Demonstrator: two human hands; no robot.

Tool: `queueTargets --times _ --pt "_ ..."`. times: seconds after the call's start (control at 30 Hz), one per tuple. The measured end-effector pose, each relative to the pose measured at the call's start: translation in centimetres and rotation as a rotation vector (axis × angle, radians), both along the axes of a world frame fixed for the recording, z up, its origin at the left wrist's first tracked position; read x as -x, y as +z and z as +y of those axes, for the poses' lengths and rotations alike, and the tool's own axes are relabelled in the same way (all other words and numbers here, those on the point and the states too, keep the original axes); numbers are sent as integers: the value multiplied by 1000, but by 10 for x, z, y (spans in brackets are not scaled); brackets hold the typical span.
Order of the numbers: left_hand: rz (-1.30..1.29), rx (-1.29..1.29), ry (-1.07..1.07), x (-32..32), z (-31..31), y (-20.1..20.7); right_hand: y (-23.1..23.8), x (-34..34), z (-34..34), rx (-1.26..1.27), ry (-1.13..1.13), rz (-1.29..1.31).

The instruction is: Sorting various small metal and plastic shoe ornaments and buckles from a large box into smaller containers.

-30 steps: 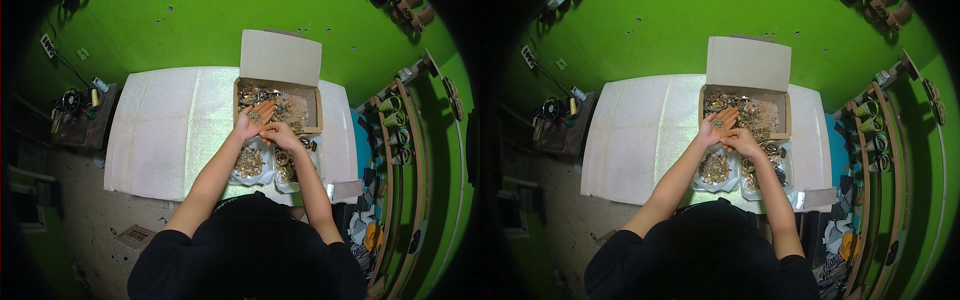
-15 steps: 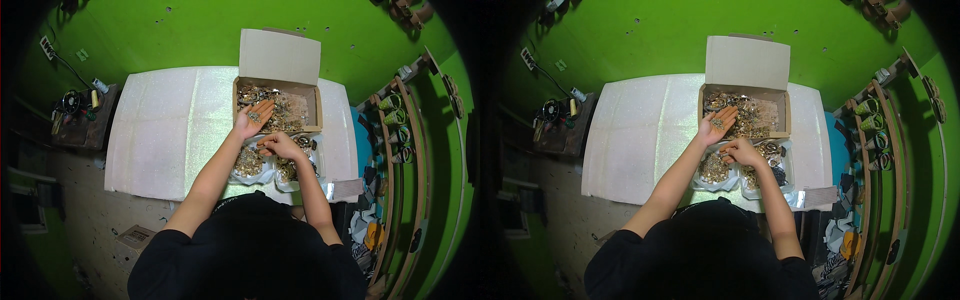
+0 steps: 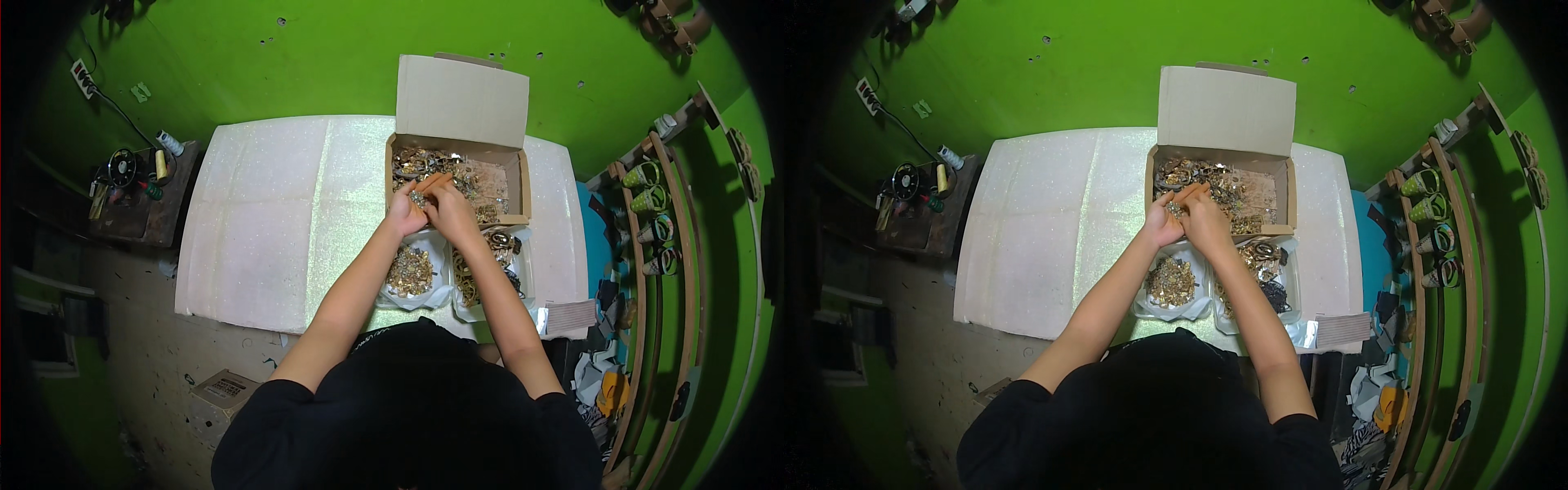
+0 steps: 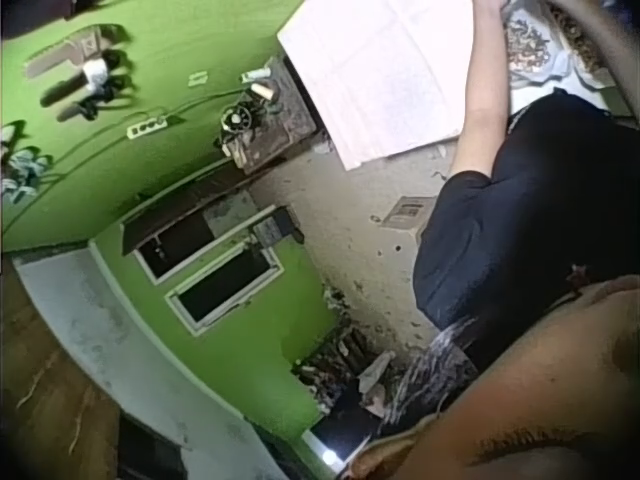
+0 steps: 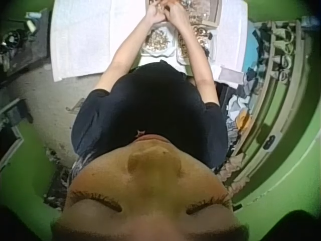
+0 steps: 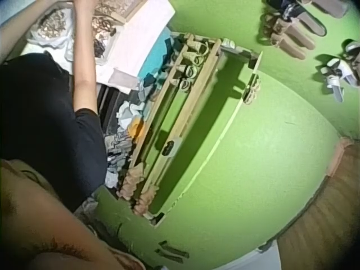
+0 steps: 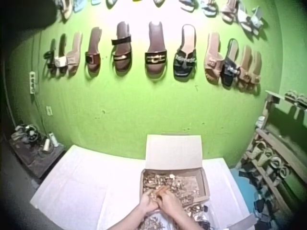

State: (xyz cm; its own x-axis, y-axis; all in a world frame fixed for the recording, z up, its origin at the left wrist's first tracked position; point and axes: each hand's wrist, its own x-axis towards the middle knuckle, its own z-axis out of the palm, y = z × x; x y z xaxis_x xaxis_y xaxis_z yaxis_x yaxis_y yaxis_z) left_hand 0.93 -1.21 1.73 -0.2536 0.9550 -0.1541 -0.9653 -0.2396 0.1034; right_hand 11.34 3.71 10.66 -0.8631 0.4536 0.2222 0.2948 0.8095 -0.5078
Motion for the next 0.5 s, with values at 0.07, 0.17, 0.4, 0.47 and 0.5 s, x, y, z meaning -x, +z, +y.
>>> queueTargets --times 0.07,0.17,0.4,0.47,0.5 --pt "20 10 -23 0 -2 1 -5 7 -1 -45 15 47" --pt "57 37 -57 -1 -3 7 -17 14 0 -180 55 153" --pt "58 10 -53 -2 -6 15 -20 24 -2 -166 64 55" --pt "41 24 -55 -2 -5 14 -21 25 -1 -165 62 63" --pt "32 30 -56 -1 -4 13 -21 26 1 -125 54 59"
